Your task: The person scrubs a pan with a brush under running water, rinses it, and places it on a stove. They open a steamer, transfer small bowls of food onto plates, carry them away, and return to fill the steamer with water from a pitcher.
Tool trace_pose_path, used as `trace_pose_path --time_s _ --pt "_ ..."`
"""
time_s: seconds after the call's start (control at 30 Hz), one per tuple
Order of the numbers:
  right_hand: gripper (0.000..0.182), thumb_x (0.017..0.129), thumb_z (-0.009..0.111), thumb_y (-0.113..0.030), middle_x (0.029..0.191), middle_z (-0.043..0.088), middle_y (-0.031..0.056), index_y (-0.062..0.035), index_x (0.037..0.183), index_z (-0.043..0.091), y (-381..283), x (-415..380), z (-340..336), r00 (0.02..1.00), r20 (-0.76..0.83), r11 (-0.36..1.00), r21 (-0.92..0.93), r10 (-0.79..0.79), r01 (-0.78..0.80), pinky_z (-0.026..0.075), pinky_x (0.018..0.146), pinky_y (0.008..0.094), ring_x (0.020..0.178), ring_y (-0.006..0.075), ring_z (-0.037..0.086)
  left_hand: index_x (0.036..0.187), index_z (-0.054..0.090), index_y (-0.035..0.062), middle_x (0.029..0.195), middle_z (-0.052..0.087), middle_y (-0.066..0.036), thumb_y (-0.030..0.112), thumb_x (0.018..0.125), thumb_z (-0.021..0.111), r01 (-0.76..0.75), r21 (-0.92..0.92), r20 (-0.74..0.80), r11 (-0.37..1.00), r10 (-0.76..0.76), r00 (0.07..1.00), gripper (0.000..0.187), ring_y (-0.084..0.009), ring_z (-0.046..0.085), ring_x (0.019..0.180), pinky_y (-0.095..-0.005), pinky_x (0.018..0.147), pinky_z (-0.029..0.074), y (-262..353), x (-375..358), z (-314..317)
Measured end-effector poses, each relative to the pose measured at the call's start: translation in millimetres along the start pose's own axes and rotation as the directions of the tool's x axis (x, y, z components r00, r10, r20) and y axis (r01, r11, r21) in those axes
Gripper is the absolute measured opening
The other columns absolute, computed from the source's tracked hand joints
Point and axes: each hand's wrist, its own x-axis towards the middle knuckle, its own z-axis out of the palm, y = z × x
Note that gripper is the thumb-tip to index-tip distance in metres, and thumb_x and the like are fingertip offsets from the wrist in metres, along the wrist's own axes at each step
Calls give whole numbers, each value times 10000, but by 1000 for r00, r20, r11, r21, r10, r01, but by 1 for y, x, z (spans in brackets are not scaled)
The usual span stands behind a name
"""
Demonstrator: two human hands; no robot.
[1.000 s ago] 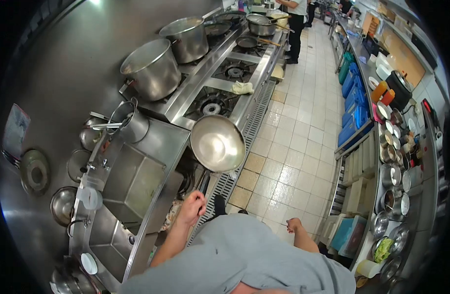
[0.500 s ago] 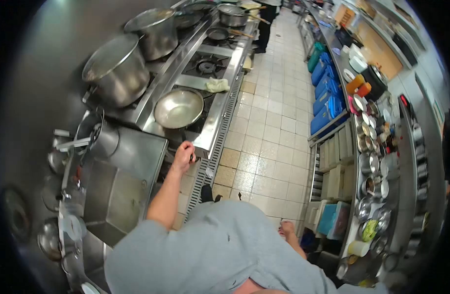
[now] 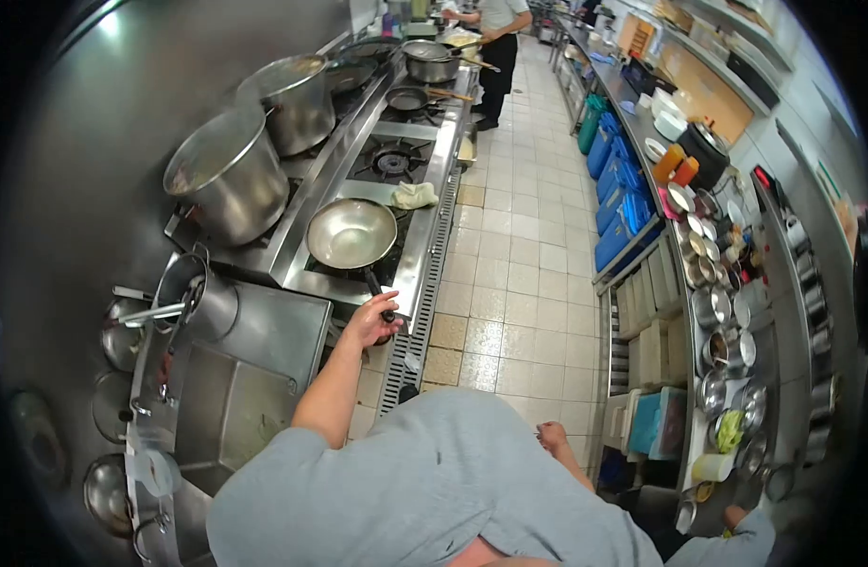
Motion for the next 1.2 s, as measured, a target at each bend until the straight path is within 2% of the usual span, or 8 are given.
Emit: trace_pose_path --time_s 0.2,0.47,0.67,0.77,0.8,0.9,1.0,1.2 --pt "253 900 548 -243 722 638 98 -15 973 631 6 2 -30 989 121 987 -149 86 -67 529 531 388 609 224 635 1522 297 285 1617 66 -154 435 963 528 -73 -283 -68 956 56 996 623 -439 381 1348 -601 1018 393 -31 -84 2" --pt "447 940 560 -444 708 615 99 -13 839 625 10 52 -51 980 172 834 -551 98 13 521 550 380 617 218 608 1505 318 216 1561 267 -171 483 938 541 -235 -365 -522 901 11 853 665 -375 415 1324 -532 989 433 -194 -223 -15" --pt "486 980 486 -449 671 587 110 -16 793 597 12 155 -20 909 385 676 -714 159 184 522 512 394 587 234 599 1240 605 118 1173 641 -136 376 904 598 273 -75 -876 959 -194 441 424 -305 658 934 -432 766 525 -344 -377 2" --pt "381 971 516 -367 661 588 131 -20 839 601 9 240 36 767 636 539 -677 85 502 500 469 398 558 254 596 932 741 108 866 720 -135 271 894 518 806 355 -885 474 -108 453 278 -300 689 793 -434 724 539 -479 -482 -1" --pt "227 931 555 -255 680 593 138 -33 917 596 -34 155 52 887 462 739 -602 13 303 477 450 390 561 260 600 928 744 103 913 712 -165 232 869 484 714 698 -712 49 156 685 296 -343 682 831 -478 751 535 -566 -513 -16" --pt "221 929 525 -222 711 608 148 -8 935 579 -70 64 108 732 659 747 -397 -172 533 502 422 400 524 268 599 943 701 72 915 693 -112 281 874 572 911 212 -901 354 -289 322 255 -271 675 798 -421 673 572 -581 -573 69" --pt "409 964 506 -373 674 607 146 8 848 601 -89 -13 151 485 867 184 -461 -118 868 503 423 382 510 263 598 849 756 43 875 719 -168 172 792 587 653 -171 -959 738 -277 63 220 -320 696 839 -447 724 549 -651 -602 110" --pt "573 972 497 -490 594 597 125 13 720 607 -73 -78 220 459 888 -9 -459 5 888 495 413 364 468 239 588 1071 658 36 949 689 -101 245 912 516 31 -575 -818 818 -574 -24 299 -256 688 762 -447 541 560 -697 -657 205"
